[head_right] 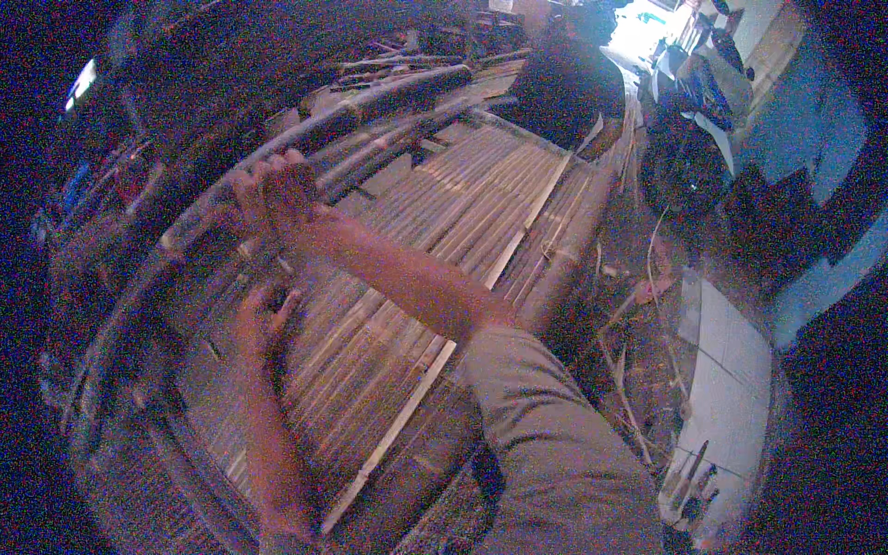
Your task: The person sits on the floor and uses a knife to split and smooth thin bamboo strips. They repeatedly place the prepared strips into a large curved bamboo frame, aligning them with existing strips to form a woven panel.
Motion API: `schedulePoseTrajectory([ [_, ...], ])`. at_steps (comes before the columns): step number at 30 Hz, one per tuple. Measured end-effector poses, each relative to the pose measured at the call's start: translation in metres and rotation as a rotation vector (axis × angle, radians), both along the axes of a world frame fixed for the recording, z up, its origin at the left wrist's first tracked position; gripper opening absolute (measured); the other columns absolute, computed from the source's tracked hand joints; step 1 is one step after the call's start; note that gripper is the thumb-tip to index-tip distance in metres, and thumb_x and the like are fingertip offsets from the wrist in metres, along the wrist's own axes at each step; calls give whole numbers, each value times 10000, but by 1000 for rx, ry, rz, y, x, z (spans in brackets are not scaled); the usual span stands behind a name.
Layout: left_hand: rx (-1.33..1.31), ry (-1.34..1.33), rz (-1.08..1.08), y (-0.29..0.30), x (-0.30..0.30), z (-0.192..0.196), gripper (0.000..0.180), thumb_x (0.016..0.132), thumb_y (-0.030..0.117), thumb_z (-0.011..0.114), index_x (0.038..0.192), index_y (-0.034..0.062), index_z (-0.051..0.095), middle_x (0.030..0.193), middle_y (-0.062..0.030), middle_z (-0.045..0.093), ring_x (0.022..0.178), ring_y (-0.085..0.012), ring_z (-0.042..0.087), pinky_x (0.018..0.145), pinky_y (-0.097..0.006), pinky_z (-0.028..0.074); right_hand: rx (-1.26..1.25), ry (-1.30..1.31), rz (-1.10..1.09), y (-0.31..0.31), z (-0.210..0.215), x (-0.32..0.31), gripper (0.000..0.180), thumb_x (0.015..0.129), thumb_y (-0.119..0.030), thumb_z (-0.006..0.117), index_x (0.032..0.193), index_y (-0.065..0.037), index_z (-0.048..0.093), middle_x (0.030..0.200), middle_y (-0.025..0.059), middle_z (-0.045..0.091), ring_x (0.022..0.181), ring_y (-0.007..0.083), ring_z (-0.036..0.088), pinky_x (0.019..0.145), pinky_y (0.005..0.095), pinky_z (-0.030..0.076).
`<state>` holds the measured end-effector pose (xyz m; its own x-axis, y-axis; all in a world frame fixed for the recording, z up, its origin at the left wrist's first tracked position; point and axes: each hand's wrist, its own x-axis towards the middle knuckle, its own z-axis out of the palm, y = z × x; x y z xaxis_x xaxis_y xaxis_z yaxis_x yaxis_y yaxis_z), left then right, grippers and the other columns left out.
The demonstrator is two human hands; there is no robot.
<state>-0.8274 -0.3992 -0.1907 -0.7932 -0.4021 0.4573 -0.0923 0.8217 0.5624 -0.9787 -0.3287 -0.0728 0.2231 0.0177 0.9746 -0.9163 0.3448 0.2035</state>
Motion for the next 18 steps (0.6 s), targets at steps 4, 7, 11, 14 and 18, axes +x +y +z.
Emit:
schedulePoseTrajectory([
  [4, -50, 80, -77, -30, 1, -20, 361, 815, 411, 721, 933, 72, 690, 936, -158, 666, 860, -360, 648, 759, -424, 517, 525, -272, 85, 88, -17, 75, 492, 722, -564, 749, 758, -107, 572, 766, 64, 532, 740, 269, 582, 596, 407, 463],
  [7, 57, -14, -149, -20, -18, -19, 402, 815, 455, 711, 962, 81, 693, 967, -159, 665, 881, -381, 641, 751, -449, 514, 648, -358, 34, 123, -45, 86, 439, 687, -504, 777, 763, -118, 584, 782, 60, 536, 750, 275, 581, 603, 405, 471],
  [11, 51, 22, -124, -16, -16, -20, 423, 810, 462, 722, 1010, 89, 706, 954, -163, 667, 878, -372, 647, 756, -444, 513, 666, -329, 111, 124, -48, 95, 306, 644, -300, 798, 788, -126, 592, 774, 45, 538, 763, 265, 593, 635, 395, 492],
  [14, 154, -15, -139, -20, -14, -17, 418, 799, 437, 735, 1032, 91, 708, 965, -164, 667, 869, -349, 652, 752, -425, 514, 628, -221, 193, 121, -58, 94, 124, 775, -236, 643, 766, -115, 614, 745, 66, 567, 696, 243, 601, 566, 372, 507],
  [18, 62, 161, -101, -2, 4, -13, 397, 762, 369, 753, 1027, 77, 705, 936, -157, 658, 827, -331, 633, 738, -396, 510, 691, -265, 172, 109, -78, 72, 227, 649, -208, 768, 819, -152, 627, 820, 62, 604, 730, 262, 639, 593, 388, 522],
])
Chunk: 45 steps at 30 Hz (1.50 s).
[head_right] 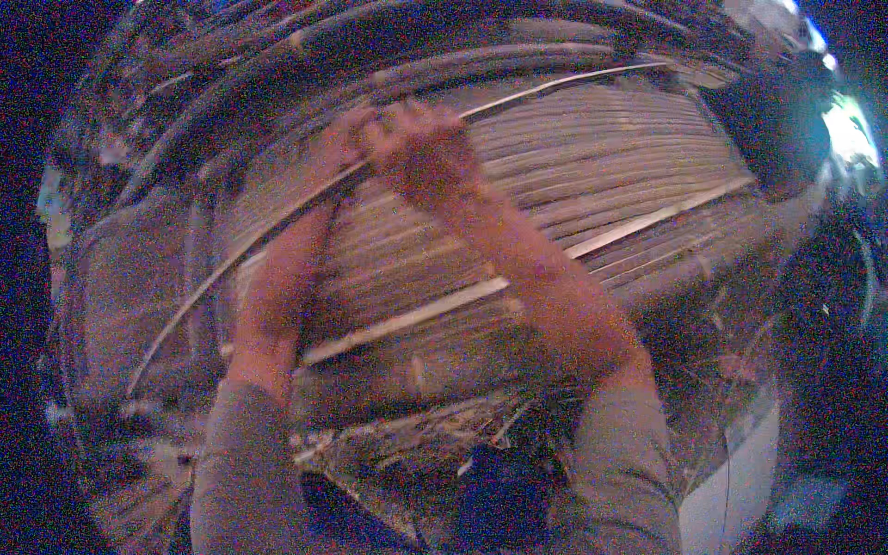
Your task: The person sits on the floor and uses a knife to split and smooth thin bamboo strips. They repeatedly place the prepared strips into a large curved bamboo frame, aligning them with existing strips to form a woven panel.
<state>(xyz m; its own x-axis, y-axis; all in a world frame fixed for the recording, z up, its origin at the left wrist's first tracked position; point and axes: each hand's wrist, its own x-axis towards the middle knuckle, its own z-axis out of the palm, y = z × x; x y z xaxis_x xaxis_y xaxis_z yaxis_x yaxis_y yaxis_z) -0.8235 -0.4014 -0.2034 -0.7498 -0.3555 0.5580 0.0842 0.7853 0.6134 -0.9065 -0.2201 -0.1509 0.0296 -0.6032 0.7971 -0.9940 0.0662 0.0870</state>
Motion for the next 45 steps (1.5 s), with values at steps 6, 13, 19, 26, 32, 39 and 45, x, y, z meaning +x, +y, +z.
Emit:
schedulePoseTrajectory([
  [6, -261, -111, 285, 36, 67, -12, 286, 826, 276, 643, 1018, 73, 709, 962, -183, 664, 1021, -343, 614, 855, -461, 487, -131, 57, -82, 1, 5, -19, 224, 768, -330, 723, 850, -147, 622, 810, 60, 625, 686, 286, 648, 559, 411, 520],
  [13, -464, -602, 451, 224, 287, 24, 711, 886, 668, 479, 1379, 157, 509, 1394, -175, 485, 1339, -370, 405, 1108, -524, 317, 7, 66, -235, 7, -12, -44, 357, 812, -257, 711, 1152, -165, 655, 1201, 81, 664, 999, 265, 680, 813, 382, 571],
  [19, -417, -407, 630, 239, 330, -15, 793, 851, 724, 474, 1459, 218, 416, 1513, -174, 361, 1413, -375, 306, 1175, -537, 164, -81, 124, -134, 37, -23, 44, 198, 855, -277, 694, 932, -109, 625, 981, 101, 665, 773, 314, 666, 611, 412, 530],
  [26, -516, -104, 302, 255, 358, -42, 701, 871, 639, 520, 1422, 212, 449, 1461, -207, 405, 1344, -357, 414, 1050, -572, 379, 57, -1, 16, 119, -5, 184, 211, 840, -260, 705, 850, -87, 585, 884, 120, 630, 740, 353, 633, 596, 458, 488],
  [32, -583, -22, -230, 366, 421, 25, 291, 786, 440, 686, 835, 161, 618, 917, -91, 649, 673, -314, 630, 528, -459, 498, 280, -22, 262, 195, 23, 306, 186, 813, -190, 665, 918, -60, 583, 868, 170, 585, 807, 372, 610, 656, 429, 468],
  [39, -267, -41, 340, 360, 458, 99, 483, 827, 512, 606, 819, 33, 670, 831, -168, 654, 802, -393, 651, 651, -510, 522, 610, -30, 631, 255, -12, 468, 232, 857, -258, 613, 985, -65, 601, 960, 156, 589, 929, 370, 581, 699, 445, 478],
  [45, 147, -632, -138, 332, 486, 16, 627, 928, 604, 467, 1071, 24, 658, 1024, -232, 668, 979, -413, 634, 828, -518, 502, 976, -81, 687, 233, -58, 615, 291, 894, -315, 569, 1042, -70, 617, 1039, 143, 592, 1034, 369, 556, 736, 458, 486],
])
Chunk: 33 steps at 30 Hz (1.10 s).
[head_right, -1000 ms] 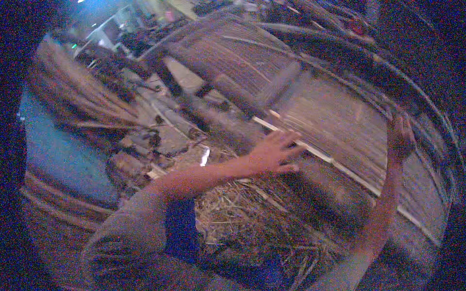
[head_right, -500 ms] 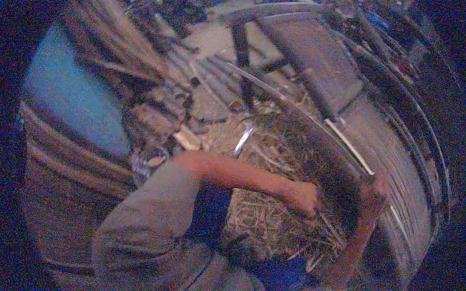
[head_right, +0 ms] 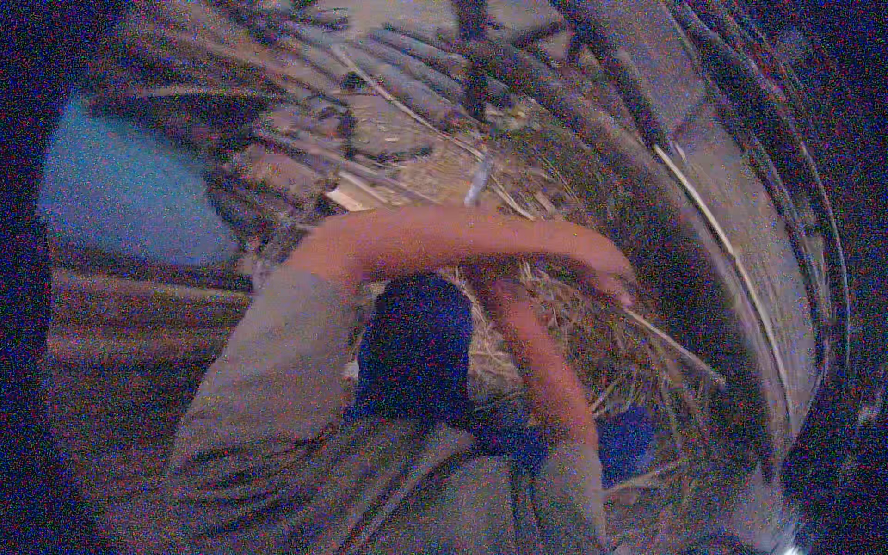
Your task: The person sits on the floor and uses a knife to split and smooth thin bamboo strips. They repeatedly place the prepared strips into a large curved bamboo frame, aligning them with existing strips to form a woven panel.
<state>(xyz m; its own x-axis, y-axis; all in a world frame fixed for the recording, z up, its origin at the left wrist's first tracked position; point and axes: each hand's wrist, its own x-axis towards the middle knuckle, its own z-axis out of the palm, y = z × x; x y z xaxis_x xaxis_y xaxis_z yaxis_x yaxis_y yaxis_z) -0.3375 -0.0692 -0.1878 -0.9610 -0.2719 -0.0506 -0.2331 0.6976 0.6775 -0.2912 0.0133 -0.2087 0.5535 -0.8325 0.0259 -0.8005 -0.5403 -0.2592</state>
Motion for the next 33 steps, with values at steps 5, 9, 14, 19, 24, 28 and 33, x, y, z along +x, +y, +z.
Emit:
schedulePoseTrajectory([
  [5, 64, -115, 98, 17, 91, -71, 555, 966, 562, 438, 1008, 44, 633, 923, -214, 659, 882, -410, 640, 755, -520, 495, -161, -212, 18, -17, -52, 102, 351, 922, -367, 537, 1084, -69, 630, 1108, 135, 586, 1129, 369, 523, 783, 474, 493],
  [9, -175, -353, 430, 23, 175, -56, 533, 929, 609, 469, 959, 113, 663, 809, -190, 662, 774, -402, 654, 650, -525, 497, -462, -537, 89, 25, -120, 107, 394, 920, -378, 560, 1142, -58, 617, 1132, 169, 555, 1151, 380, 511, 850, 495, 499],
  [14, -348, -310, 709, -2, 285, -100, 541, 932, 620, 448, 902, 131, 679, 729, -176, 652, 724, -381, 659, 603, -511, 494, 466, -165, -183, 52, -193, 71, 571, 887, -355, 631, 1351, -63, 472, 1174, 246, 514, 1099, 428, 542, 869, 520, 506],
  [19, -570, -626, 763, -26, 367, -126, 503, 923, 582, 505, 844, 125, 699, 653, -161, 634, 654, -349, 654, 566, -472, 491, 304, -229, -456, 14, -246, 72, 728, 864, -365, 662, 1447, -80, 332, 1241, 283, 470, 1080, 474, 547, 841, 526, 524],
  [24, -607, -531, 927, -22, 425, -157, 493, 913, 550, 551, 782, 97, 693, 656, -148, 635, 658, -337, 654, 582, -450, 505, 493, -123, -578, -19, -251, 91, 864, 838, -348, 693, 1531, -184, 205, 1410, 291, 379, 1134, 514, 523, 882, 537, 517],
  [28, -580, -570, 979, -30, 457, -158, 466, 915, 525, 566, 824, 82, 677, 713, -133, 642, 702, -345, 650, 631, -461, 514, 555, -262, -642, -20, -242, 79, 840, 829, -264, 679, 1531, -193, 224, 1386, 290, 427, 1135, 473, 546, 842, 514, 524],
  [33, -530, -605, 1110, -45, 477, -150, 468, 921, 520, 561, 959, 67, 671, 864, -136, 662, 863, -342, 639, 739, -451, 505, 688, -804, -635, -22, -269, 21, 624, 847, -144, 581, 1449, -121, 416, 1001, 105, 629, 781, 202, 636, 676, 356, 547],
])
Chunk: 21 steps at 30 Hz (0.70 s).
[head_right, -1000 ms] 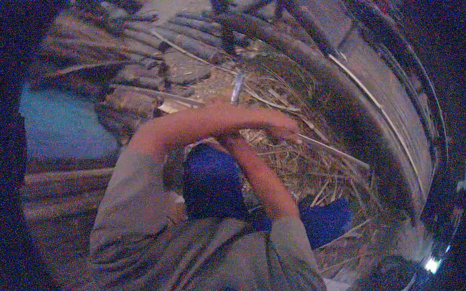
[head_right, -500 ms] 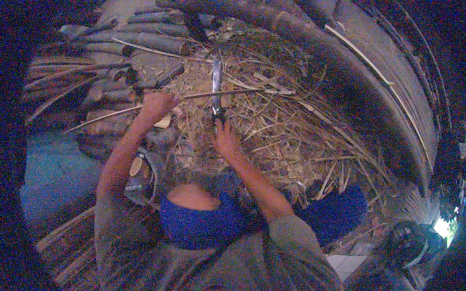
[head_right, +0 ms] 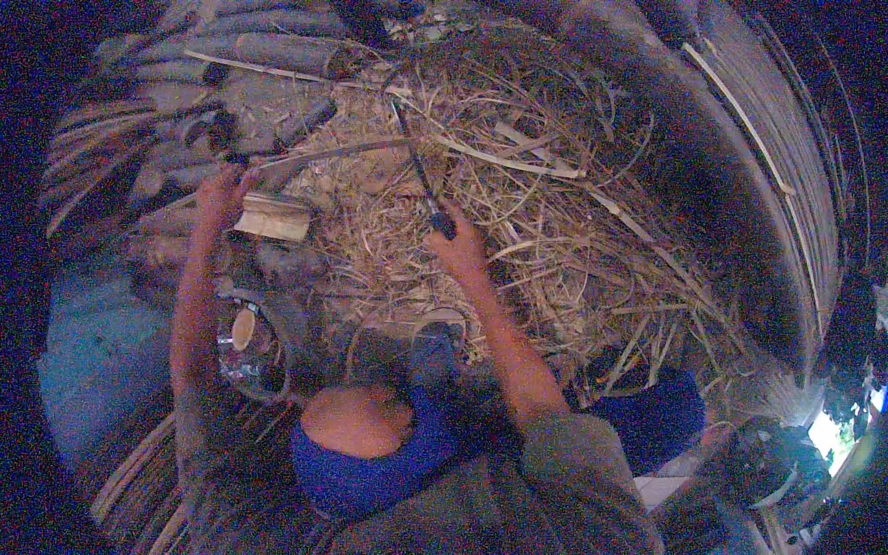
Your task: The person sits on the floor and uses a knife to split and smooth thin bamboo strips. They repeatedly place the prepared strips into a large curved bamboo frame, aligning them with existing strips to form a woven panel.
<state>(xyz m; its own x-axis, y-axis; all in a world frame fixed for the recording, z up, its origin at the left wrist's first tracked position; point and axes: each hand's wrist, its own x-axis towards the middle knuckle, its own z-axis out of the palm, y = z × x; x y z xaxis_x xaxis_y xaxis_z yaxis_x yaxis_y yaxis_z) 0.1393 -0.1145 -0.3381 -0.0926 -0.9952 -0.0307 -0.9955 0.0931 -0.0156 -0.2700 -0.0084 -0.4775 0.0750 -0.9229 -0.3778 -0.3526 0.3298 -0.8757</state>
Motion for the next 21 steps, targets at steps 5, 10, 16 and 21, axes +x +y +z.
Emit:
schedulePoseTrajectory([
  [5, 70, 63, -34, -12, 14, -33, 525, 927, 535, 544, 1030, 37, 676, 934, -168, 667, 859, -365, 636, 803, -469, 492, 179, -389, -377, 17, 0, -9, 374, 864, -132, 595, 1230, -65, 556, 815, 6, 555, 587, 78, 514, 530, 264, 474],
  [10, 43, -90, -46, -17, 24, -77, 563, 930, 544, 531, 1113, 24, 645, 1042, -176, 649, 1016, -387, 594, 896, -498, 450, 18, 77, -90, 25, -16, -9, 243, 886, -251, 578, 990, -33, 555, 724, 50, 539, 599, 171, 513, 571, 369, 438],
  [16, -153, -14, -161, -26, -38, -102, 486, 940, 485, 542, 1192, 79, 627, 1125, -161, 624, 1056, -376, 574, 929, -502, 440, -21, 308, -19, 13, 7, -6, 320, 905, -300, 559, 1034, -7, 562, 735, 173, 598, 651, 330, 589, 628, 444, 467],
  [21, -7, 140, -293, -39, -91, -114, 345, 936, 388, 574, 1196, 173, 644, 1008, -169, 654, 911, -375, 633, 777, -485, 509, -41, 328, -33, 10, 28, 7, 326, 925, -278, 564, 1095, -1, 561, 788, 225, 631, 684, 411, 624, 626, 469, 483],
])
